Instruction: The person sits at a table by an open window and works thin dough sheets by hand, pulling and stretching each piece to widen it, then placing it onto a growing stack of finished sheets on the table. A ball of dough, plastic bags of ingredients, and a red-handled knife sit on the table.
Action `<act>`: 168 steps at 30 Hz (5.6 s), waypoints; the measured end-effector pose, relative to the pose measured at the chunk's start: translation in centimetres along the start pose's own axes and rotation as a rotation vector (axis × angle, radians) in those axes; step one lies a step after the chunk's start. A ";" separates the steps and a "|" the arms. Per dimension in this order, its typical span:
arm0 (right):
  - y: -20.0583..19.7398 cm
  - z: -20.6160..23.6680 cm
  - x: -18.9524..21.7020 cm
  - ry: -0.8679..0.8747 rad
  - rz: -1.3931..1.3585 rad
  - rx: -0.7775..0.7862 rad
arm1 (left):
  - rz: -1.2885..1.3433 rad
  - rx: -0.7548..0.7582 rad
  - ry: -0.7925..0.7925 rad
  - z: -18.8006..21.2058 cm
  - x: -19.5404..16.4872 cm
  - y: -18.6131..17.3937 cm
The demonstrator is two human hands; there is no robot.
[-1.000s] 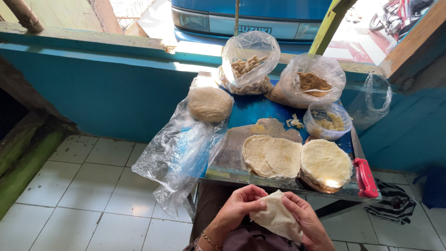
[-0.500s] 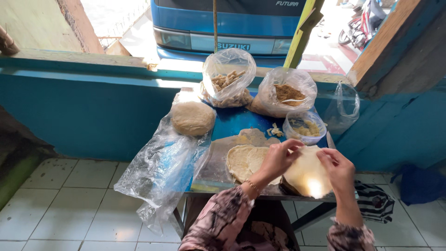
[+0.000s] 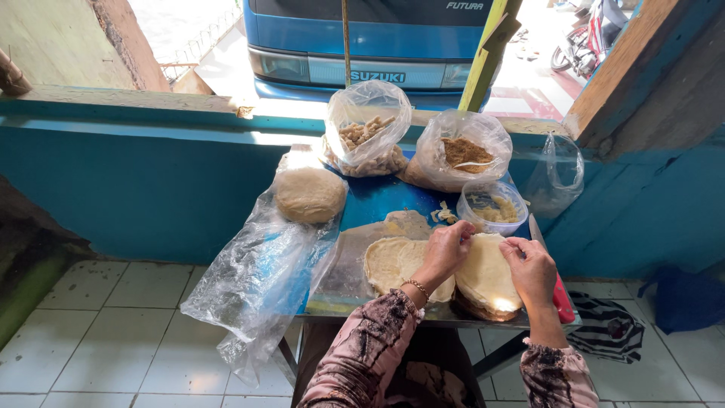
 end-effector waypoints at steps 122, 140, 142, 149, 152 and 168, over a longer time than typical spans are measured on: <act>7.7 15.7 10.0 0.198 -0.946 0.383 | 0.655 -0.229 -0.296 20.3 1.5 -7.3; 8.2 15.5 9.0 0.266 -0.973 0.285 | 0.654 -0.426 -0.154 22.7 1.9 -6.9; 6.9 15.4 8.3 0.251 -0.850 0.156 | 0.762 -0.473 -0.164 23.1 2.1 -6.9; 5.4 16.7 9.9 -0.099 -0.739 0.146 | 0.728 -0.191 -0.171 21.1 0.4 -7.4; 6.1 17.1 9.2 -0.066 -0.857 0.219 | 0.913 -0.140 -0.293 20.2 1.4 -7.1; 8.1 15.5 5.1 0.384 -1.453 0.086 | 1.069 -0.704 -0.249 22.5 5.1 -9.9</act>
Point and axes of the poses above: each hand's wrist, its own z-axis away from the middle knuckle, its own y-axis out of the palm, x = y × z, the point moved 7 cm from there along -z, towards the middle knuckle, and after that the axes turned 4 degrees about x, right-handed, at the moved point
